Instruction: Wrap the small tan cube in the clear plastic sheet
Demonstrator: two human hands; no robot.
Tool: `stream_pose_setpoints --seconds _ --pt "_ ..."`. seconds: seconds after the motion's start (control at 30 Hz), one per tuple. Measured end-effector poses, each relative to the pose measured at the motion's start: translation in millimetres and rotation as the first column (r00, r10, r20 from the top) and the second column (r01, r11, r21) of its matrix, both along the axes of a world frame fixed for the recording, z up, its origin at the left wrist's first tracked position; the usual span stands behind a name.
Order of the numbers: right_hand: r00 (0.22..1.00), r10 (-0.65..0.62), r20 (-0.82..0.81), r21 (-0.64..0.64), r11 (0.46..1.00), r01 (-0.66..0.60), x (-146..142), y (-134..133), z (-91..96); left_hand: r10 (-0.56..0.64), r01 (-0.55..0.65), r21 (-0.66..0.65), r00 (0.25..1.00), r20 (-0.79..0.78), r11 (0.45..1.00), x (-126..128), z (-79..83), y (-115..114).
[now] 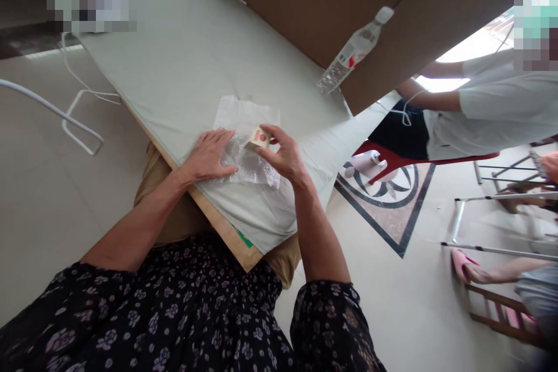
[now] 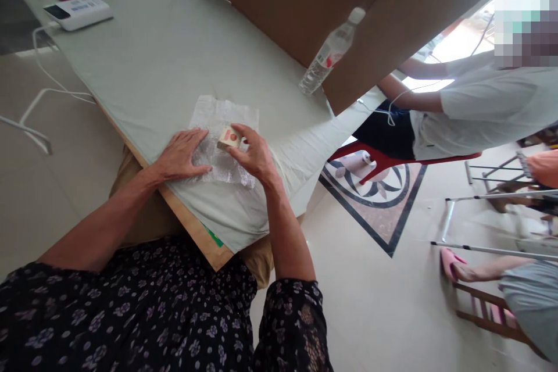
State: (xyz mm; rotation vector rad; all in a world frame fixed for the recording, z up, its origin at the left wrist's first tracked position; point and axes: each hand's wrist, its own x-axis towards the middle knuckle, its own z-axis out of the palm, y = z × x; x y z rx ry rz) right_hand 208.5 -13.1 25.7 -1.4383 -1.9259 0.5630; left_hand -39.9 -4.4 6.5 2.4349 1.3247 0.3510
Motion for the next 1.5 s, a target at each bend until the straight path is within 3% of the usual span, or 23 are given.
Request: stream_pose_setpoints --seconds 0.07,0.17,0.4,0.77,0.87,1.0,1.17,1.3,1.5 --pt "0.996 0.090 0.028 -0.066 0.994 -0.088 -14 4 -2.7 0.002 -0.002 -0.012 1.000 -0.017 1.000 1 2.0 0" --pt "0.992 0.121 0.034 -0.123 0.986 -0.116 -20 7 -9.8 -0.005 0.004 -0.021 1.000 -0.022 1.000 2 3.9 -1" --pt "0.995 0.072 0.064 -0.087 0.994 -0.066 -15 5 -18.6 -0.013 0.013 -0.013 1.000 0.009 1.000 0 0.9 1" --pt "0.992 0.121 0.030 -0.102 0.988 -0.117 -17 9 -22.2 -0.020 0.020 -0.008 0.999 -0.025 1.000 0 0.9 2" --pt "0.996 0.077 0.050 -0.033 0.997 -0.075 -14 -1 -18.7 -0.024 0.024 0.003 0.999 -0.024 1.000 -1 0.7 2" --pt "0.990 -0.059 0.128 0.118 0.992 0.043 -5 -46 -9.5 -0.034 0.034 -0.002 0.999 0.009 0.999 -1 0.0 1" --pt "0.916 0.079 0.394 0.120 0.983 -0.137 -9 -92 -11.8 -0.034 0.025 0.064 0.991 0.133 0.998 -5 -7.4 5" --pt "0.877 0.001 0.481 0.190 0.976 -0.105 -25 -85 -25.2 -0.041 0.018 0.093 0.967 0.251 0.995 -10 -13.4 6" --pt "0.922 -0.095 0.375 0.291 0.957 -0.019 -29 -72 -24.7 -0.078 0.016 0.185 0.940 0.333 0.983 -13 -6.8 -18"
